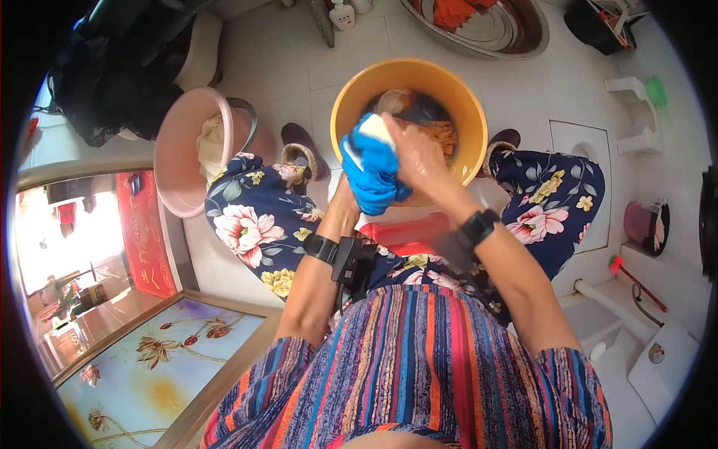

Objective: Hand washing clothes in a bucket using soap and scrubbing by hand.

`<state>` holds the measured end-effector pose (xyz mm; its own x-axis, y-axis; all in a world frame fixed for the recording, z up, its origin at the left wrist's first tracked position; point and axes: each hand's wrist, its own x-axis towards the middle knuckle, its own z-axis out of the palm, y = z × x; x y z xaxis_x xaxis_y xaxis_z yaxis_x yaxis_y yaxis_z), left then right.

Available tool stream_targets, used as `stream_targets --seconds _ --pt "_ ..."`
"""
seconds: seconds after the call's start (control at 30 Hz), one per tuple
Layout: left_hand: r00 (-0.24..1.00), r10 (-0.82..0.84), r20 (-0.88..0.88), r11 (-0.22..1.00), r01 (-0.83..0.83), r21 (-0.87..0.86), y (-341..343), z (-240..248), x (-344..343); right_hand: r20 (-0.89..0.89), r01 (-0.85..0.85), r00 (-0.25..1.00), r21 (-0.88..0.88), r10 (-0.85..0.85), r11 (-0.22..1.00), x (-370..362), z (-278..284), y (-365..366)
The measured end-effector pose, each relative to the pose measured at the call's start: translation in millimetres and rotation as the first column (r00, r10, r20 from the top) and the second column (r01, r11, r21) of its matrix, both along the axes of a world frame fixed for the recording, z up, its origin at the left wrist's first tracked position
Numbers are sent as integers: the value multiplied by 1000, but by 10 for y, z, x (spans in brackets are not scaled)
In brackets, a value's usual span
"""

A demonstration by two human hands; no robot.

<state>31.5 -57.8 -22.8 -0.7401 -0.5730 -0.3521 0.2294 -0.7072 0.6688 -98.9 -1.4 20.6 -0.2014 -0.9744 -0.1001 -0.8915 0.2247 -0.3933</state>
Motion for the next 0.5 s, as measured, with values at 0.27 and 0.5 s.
stream_targets --seconds 0.27,0.5 --pt "794 489 363 138 340 -930 161 395 169 319 405 874 -66 -366 912 -355 -89 187" --pt "834 490 252 -57 319 -946 2 581 7 171 149 980 -310 -99 939 350 202 460"
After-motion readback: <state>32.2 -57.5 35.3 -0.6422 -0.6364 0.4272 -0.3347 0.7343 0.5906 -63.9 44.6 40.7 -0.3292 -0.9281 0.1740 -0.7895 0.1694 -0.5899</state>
